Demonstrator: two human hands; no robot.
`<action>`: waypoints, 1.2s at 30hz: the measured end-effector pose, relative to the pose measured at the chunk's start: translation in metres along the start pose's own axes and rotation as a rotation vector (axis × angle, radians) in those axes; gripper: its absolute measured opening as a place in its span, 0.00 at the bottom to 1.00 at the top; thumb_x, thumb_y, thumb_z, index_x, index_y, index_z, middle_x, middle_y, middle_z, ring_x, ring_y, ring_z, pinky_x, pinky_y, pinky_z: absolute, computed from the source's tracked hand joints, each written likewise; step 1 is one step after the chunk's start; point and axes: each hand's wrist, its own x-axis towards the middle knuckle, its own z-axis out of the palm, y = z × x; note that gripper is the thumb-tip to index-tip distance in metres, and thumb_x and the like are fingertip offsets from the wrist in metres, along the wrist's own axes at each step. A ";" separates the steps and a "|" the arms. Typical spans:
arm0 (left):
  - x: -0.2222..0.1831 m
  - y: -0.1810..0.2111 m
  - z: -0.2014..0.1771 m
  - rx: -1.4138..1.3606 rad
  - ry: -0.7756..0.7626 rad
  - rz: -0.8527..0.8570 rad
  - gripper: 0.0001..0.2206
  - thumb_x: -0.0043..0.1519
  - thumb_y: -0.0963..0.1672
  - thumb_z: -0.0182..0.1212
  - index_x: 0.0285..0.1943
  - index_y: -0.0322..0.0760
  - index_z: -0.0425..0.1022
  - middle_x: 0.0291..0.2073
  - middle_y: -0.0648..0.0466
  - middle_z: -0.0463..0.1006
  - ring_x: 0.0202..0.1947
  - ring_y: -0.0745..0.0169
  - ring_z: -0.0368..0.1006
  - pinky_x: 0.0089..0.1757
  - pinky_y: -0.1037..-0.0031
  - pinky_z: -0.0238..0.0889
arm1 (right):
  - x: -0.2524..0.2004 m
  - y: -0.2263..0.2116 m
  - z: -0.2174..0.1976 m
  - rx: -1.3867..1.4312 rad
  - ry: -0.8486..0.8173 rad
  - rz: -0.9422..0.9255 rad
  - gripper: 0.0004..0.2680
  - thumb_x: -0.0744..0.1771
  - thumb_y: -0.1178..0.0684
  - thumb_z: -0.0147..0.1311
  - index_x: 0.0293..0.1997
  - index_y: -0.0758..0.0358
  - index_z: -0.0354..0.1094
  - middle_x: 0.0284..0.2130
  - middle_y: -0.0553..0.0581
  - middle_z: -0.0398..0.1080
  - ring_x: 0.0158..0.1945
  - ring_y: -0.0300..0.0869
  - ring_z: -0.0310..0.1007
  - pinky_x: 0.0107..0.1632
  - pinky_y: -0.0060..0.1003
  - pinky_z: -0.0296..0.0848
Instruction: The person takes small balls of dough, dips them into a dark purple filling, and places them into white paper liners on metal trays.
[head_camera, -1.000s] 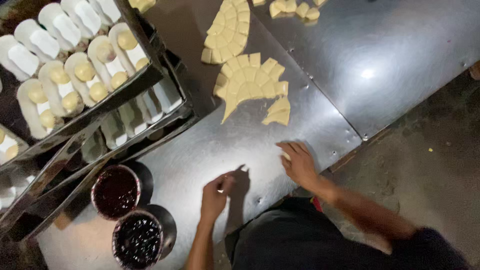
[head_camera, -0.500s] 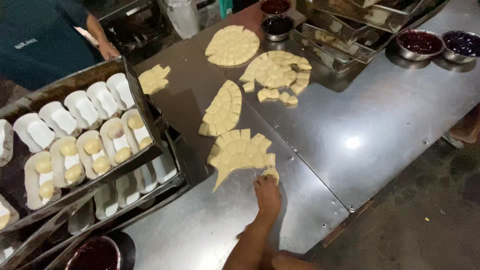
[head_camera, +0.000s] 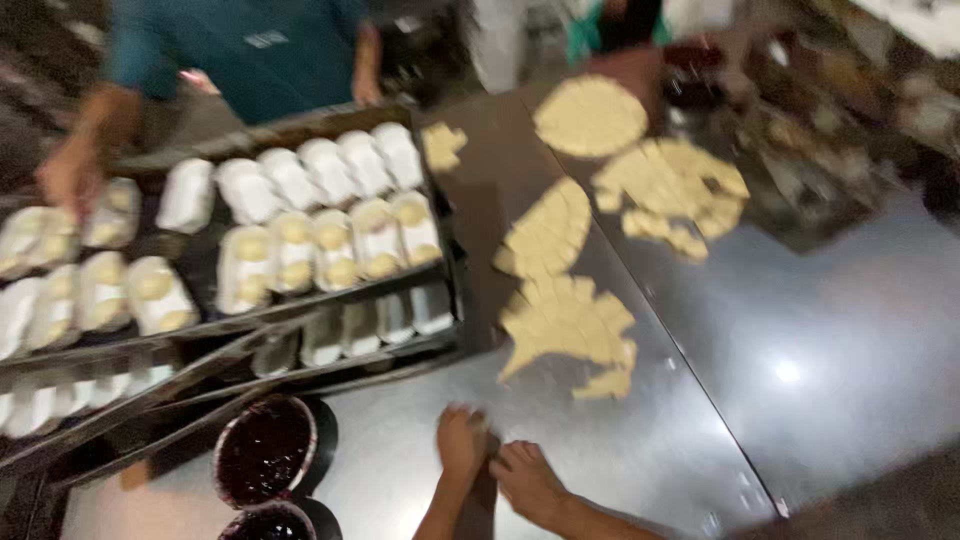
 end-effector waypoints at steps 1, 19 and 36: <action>-0.019 -0.014 -0.036 0.236 -0.414 -0.147 0.06 0.57 0.45 0.59 0.37 0.44 0.81 0.39 0.50 0.81 0.51 0.46 0.73 0.58 0.55 0.63 | -0.002 0.017 0.007 0.026 0.116 0.035 0.08 0.62 0.57 0.58 0.43 0.65 0.75 0.44 0.59 0.69 0.49 0.53 0.65 0.55 0.52 0.63; -0.103 -0.035 -0.211 0.100 -0.496 -0.463 0.13 0.71 0.41 0.50 0.63 0.35 0.72 0.49 0.44 0.76 0.53 0.47 0.69 0.55 0.51 0.59 | 0.030 -0.018 0.003 0.595 -0.230 0.662 0.15 0.59 0.55 0.68 0.50 0.62 0.77 0.44 0.60 0.79 0.47 0.45 0.78 0.50 0.43 0.75; -0.111 -0.165 -0.199 0.074 -0.159 -0.231 0.14 0.62 0.44 0.57 0.54 0.31 0.75 0.59 0.40 0.73 0.60 0.33 0.66 0.55 0.48 0.58 | 0.731 -0.346 -0.002 0.043 0.268 -0.533 0.14 0.66 0.39 0.63 0.40 0.60 0.78 0.35 0.65 0.75 0.39 0.58 0.75 0.41 0.47 0.73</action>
